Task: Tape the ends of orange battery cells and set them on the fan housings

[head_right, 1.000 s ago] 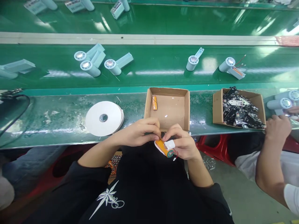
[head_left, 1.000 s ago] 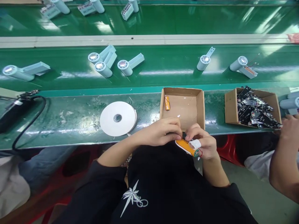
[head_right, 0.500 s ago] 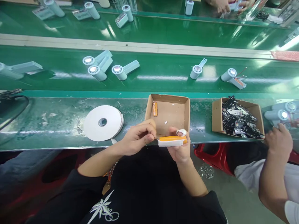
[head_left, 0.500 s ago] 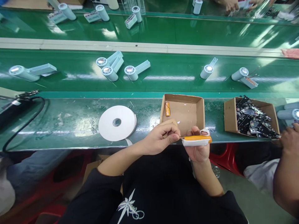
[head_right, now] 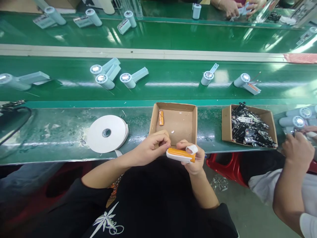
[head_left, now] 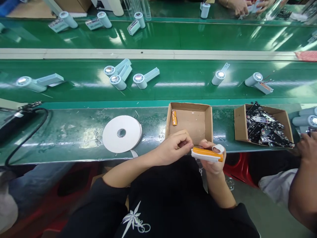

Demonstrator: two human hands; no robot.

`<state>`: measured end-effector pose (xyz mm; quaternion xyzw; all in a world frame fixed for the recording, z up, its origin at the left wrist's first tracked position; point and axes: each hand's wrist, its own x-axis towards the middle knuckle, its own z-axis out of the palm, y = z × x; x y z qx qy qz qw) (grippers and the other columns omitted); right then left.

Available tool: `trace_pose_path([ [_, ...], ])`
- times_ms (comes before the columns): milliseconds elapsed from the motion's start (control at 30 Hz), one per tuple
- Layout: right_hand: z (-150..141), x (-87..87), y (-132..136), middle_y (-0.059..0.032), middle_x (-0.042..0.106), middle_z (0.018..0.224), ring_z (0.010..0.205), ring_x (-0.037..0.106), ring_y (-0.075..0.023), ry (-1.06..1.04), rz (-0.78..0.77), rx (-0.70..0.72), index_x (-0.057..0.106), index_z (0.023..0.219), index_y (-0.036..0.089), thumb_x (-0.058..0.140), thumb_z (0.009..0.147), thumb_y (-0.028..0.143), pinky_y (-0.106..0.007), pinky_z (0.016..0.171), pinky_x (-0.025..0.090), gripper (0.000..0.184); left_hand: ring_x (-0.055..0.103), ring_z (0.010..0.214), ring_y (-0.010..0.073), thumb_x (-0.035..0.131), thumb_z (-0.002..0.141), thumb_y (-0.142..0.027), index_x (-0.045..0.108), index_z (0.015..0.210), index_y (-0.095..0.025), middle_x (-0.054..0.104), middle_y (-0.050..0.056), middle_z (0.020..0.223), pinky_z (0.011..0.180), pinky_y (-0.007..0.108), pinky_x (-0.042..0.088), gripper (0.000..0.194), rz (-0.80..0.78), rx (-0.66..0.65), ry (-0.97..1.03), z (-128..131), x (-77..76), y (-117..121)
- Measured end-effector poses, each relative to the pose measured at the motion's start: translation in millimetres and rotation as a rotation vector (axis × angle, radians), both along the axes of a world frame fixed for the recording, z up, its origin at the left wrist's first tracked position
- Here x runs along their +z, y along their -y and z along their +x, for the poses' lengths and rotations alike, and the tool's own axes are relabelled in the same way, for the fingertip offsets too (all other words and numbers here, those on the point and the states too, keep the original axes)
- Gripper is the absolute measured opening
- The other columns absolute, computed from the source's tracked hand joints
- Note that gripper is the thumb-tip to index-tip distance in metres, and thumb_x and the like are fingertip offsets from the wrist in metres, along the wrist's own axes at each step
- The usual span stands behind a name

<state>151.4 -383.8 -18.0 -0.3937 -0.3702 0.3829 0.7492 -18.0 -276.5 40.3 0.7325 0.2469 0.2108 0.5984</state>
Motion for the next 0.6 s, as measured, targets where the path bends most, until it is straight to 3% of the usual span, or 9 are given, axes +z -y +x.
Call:
trace_pose_path([
  [200,20,-11.0,7,0.0006,0.074,0.083,0.074,0.067,-0.0219,0.036,-0.064,-0.108,0.065,0.072,0.03,0.1,0.062,0.065,-0.037,0.063,0.059,0.05,0.062,0.083,0.0169,0.047,0.112,-0.05,0.068,0.098,-0.018,0.066,0.006,0.093,0.076,0.029,0.05,0.04,0.111,-0.116,-0.05,13,3.7,-8],
  [333,46,-12.7,6,0.0023,0.072,0.082,0.083,0.065,-0.022,0.14,0.034,-0.297,0.071,0.079,0.035,0.099,0.071,0.057,-0.04,0.075,0.059,0.037,0.07,0.094,0.0208,0.044,0.113,-0.048,0.069,0.127,-0.02,0.075,0.009,0.106,0.083,0.033,0.056,0.041,0.232,-0.13,-0.117,36,8.1,-52],
  [467,71,-7.2,4,0.0014,0.075,0.08,0.092,0.069,-0.0247,0.323,0.062,-0.406,0.078,0.093,0.04,0.097,0.079,0.049,-0.045,0.082,0.061,0.024,0.071,0.1,0.023,0.049,0.109,-0.049,0.066,0.138,-0.021,0.077,0.008,0.115,0.088,0.036,0.057,0.044,0.448,-0.082,-0.283,110,7.8,-137],
  [600,79,1.7,5,-0.0016,0.078,0.084,0.075,0.072,-0.0227,0.298,0.071,-0.311,0.08,0.109,0.038,0.092,0.086,0.043,-0.037,0.062,0.062,0.027,0.063,0.131,0.0303,0.054,0.107,-0.046,0.058,0.151,-0.02,0.065,0.015,0.149,0.108,0.042,0.051,0.051,0.73,-0.052,-0.52,222,-3.1,-207],
])
